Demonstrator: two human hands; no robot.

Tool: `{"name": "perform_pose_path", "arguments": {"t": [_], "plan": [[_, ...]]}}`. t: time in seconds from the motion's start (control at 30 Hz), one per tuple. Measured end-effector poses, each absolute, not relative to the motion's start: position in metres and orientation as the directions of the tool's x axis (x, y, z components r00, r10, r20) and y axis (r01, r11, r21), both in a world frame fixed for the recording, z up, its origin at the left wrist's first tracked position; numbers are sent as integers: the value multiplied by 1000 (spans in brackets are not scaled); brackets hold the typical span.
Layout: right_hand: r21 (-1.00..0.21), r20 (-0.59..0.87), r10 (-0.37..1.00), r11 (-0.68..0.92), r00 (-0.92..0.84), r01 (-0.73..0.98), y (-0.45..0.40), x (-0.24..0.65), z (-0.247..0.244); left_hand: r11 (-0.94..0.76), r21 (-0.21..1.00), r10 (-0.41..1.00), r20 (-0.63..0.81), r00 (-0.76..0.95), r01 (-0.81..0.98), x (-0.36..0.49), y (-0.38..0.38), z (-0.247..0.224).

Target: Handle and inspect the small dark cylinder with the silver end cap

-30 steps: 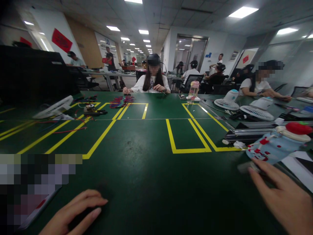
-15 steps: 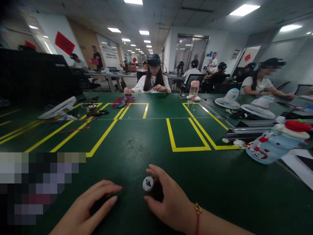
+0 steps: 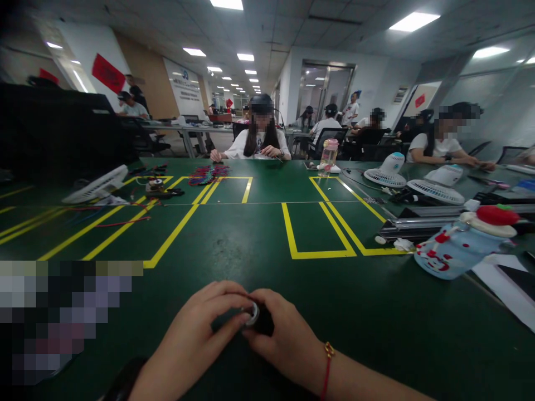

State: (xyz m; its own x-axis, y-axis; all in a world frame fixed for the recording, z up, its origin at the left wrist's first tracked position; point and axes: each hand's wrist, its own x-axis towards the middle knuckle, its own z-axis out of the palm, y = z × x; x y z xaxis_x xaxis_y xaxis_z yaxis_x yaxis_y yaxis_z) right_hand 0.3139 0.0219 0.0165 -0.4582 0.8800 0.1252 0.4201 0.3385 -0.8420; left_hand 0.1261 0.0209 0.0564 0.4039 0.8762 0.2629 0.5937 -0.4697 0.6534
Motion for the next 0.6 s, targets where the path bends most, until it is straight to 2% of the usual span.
{"name": "perform_pose_path", "arguments": {"t": [0.17, 0.4, 0.5, 0.6], "plan": [[-786, 183, 861, 418, -475, 455, 21, 322, 16, -441, 724, 888, 268, 373, 530, 124, 20, 54], [-740, 210, 860, 451, -465, 499, 19, 327, 12, -419, 624, 893, 150, 425, 660, 124, 20, 28], [-705, 251, 895, 430, -368, 564, 22, 345, 13, -381, 668, 906, 133, 401, 640, 119, 18, 27], [-580, 343, 924, 350, -170, 735, 23, 405, 12, -337, 719, 927, 141, 347, 608, 95, 14, 30]]}}
